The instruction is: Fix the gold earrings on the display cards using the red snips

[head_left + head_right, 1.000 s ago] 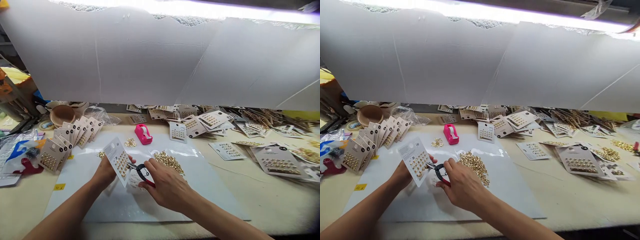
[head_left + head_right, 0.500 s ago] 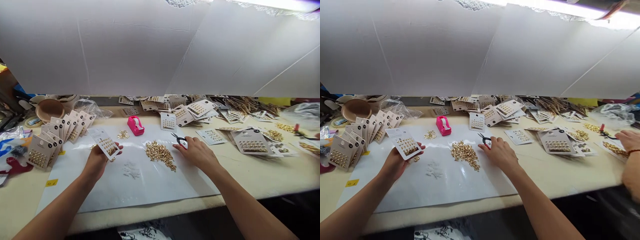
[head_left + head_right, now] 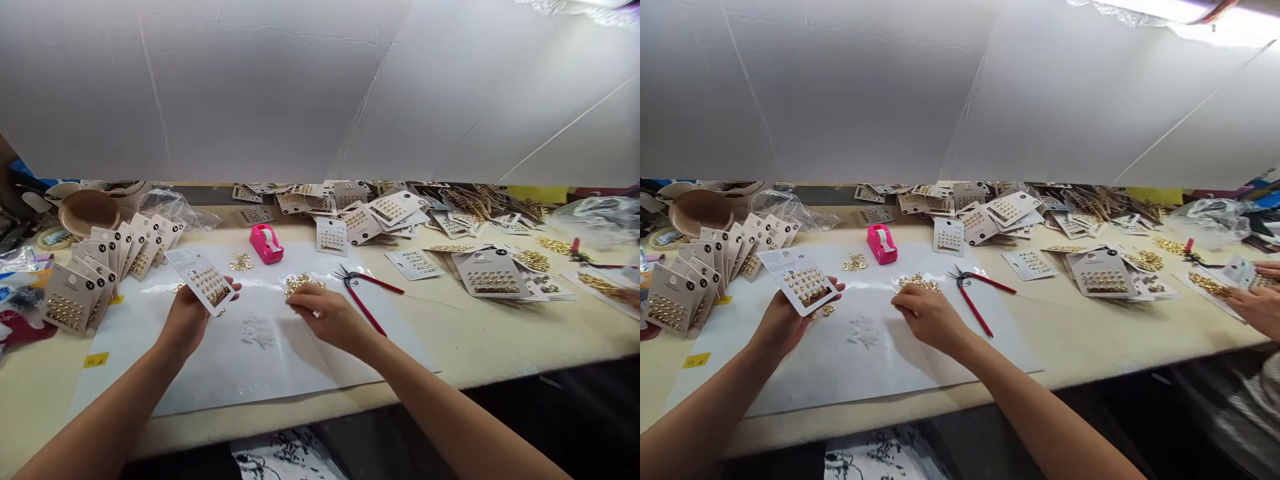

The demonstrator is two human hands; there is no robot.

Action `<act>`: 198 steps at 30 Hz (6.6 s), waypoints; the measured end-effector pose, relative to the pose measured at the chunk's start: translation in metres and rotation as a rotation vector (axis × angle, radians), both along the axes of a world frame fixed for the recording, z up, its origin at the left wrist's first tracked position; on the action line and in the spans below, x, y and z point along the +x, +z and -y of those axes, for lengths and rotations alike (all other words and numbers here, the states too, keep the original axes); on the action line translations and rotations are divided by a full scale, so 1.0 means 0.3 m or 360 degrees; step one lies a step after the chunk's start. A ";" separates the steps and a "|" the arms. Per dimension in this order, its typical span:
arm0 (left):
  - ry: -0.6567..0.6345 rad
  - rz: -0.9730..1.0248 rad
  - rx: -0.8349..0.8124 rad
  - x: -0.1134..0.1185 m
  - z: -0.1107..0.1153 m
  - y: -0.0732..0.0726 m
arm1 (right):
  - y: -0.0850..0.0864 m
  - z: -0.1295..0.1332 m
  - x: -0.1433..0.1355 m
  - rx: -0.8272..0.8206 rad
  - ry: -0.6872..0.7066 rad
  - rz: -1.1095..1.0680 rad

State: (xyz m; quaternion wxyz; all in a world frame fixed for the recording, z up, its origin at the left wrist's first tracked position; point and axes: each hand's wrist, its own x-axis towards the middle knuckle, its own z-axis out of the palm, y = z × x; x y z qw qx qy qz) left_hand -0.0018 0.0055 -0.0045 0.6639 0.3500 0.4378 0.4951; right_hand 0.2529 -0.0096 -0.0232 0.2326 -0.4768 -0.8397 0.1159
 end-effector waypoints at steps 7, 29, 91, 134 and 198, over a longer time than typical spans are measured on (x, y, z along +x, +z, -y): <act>0.0023 0.0045 0.0028 0.006 0.004 -0.002 | -0.021 -0.025 -0.119 0.0008 0.0251 0.0360; -0.0272 0.0198 0.0032 0.023 0.032 0.014 | 0.087 -0.033 -0.292 -0.0431 0.0087 -0.1474; -0.0329 0.0200 0.0008 0.016 0.024 -0.041 | 0.049 -0.030 -0.303 -0.0309 0.0181 -0.1283; -0.0393 0.0130 0.0053 0.014 0.020 -0.007 | 0.039 -0.025 -0.305 -0.0383 0.0198 -0.1440; -0.0075 -0.0094 0.0152 -0.008 -0.009 0.010 | 0.076 -0.049 -0.279 -0.0265 -0.0086 -0.1039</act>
